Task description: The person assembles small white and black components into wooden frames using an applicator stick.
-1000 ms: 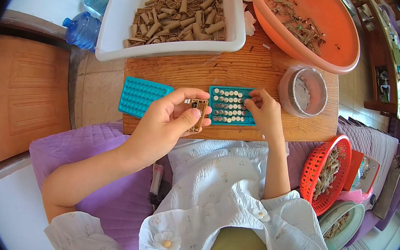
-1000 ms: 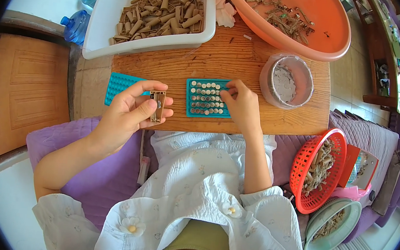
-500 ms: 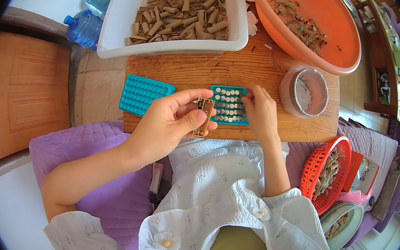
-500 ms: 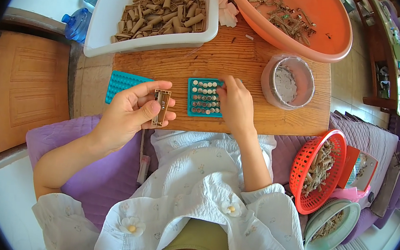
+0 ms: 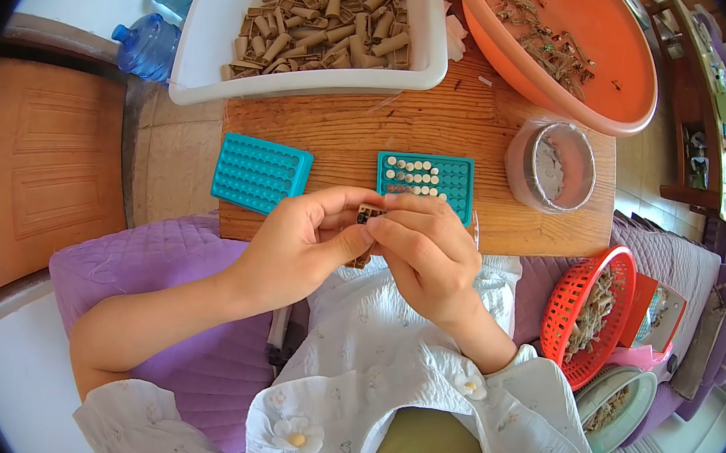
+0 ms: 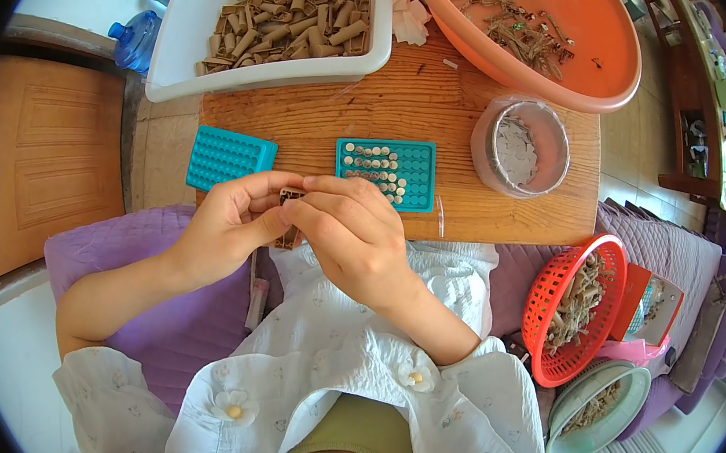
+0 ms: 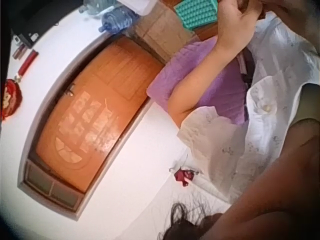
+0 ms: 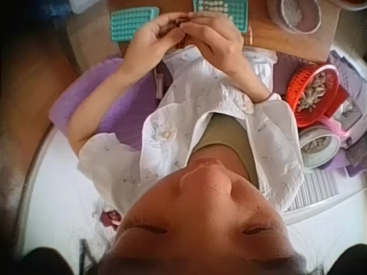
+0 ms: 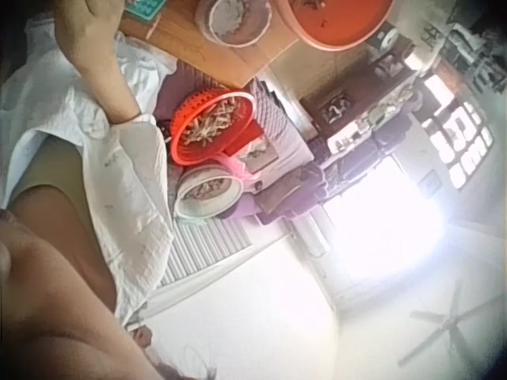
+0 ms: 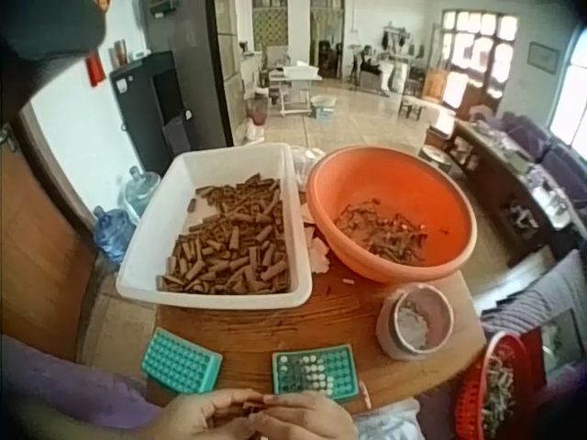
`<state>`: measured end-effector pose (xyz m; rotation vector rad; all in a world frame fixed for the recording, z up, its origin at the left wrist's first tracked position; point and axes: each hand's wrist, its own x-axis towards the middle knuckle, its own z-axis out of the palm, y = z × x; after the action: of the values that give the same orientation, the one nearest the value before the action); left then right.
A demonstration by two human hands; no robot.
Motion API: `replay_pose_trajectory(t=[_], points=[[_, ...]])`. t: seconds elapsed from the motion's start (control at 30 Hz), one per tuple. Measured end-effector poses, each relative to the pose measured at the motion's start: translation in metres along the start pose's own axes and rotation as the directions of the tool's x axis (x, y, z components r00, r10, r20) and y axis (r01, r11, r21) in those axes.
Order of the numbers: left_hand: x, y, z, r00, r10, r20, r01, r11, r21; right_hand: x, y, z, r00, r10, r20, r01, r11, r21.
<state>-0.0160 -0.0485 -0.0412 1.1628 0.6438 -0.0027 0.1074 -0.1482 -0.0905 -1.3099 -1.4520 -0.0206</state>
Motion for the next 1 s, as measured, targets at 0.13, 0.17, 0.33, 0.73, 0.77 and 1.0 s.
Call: replay_pose_trajectory(t=[0.13,0.17,0.33,0.73,0.77,1.0], points=[[0.001,-0.007,0.002,1.000,-0.001,-0.008,0.001,1.000,0.013,-0.009,-0.005,0.005,0.995,0.089,-0.045,-0.088,0.996,0.020],[0.000,-0.007,0.002,1.000,0.005,0.027,-0.005,1.000,0.027,-0.011,-0.008,0.007,0.977,0.174,-0.121,-0.168,0.984,0.064],[-0.002,-0.006,0.005,0.998,0.057,0.041,-0.059,0.997,0.055,-0.014,-0.009,0.010,0.945,0.233,-0.230,-0.207,0.969,0.133],[-0.005,0.000,0.001,0.999,-0.007,0.044,0.005,0.999,0.050,-0.021,0.071,-0.026,0.802,0.595,-0.058,-0.596,0.789,-0.152],[-0.005,0.000,0.002,0.999,-0.014,0.047,0.011,0.998,0.066,-0.028,0.078,-0.025,0.819,0.574,-0.001,-0.552,0.785,-0.281],[-0.005,0.000,0.003,0.998,-0.042,0.036,0.040,0.997,0.066,-0.049,0.093,-0.013,0.832,0.536,0.146,-0.406,0.765,-0.500]])
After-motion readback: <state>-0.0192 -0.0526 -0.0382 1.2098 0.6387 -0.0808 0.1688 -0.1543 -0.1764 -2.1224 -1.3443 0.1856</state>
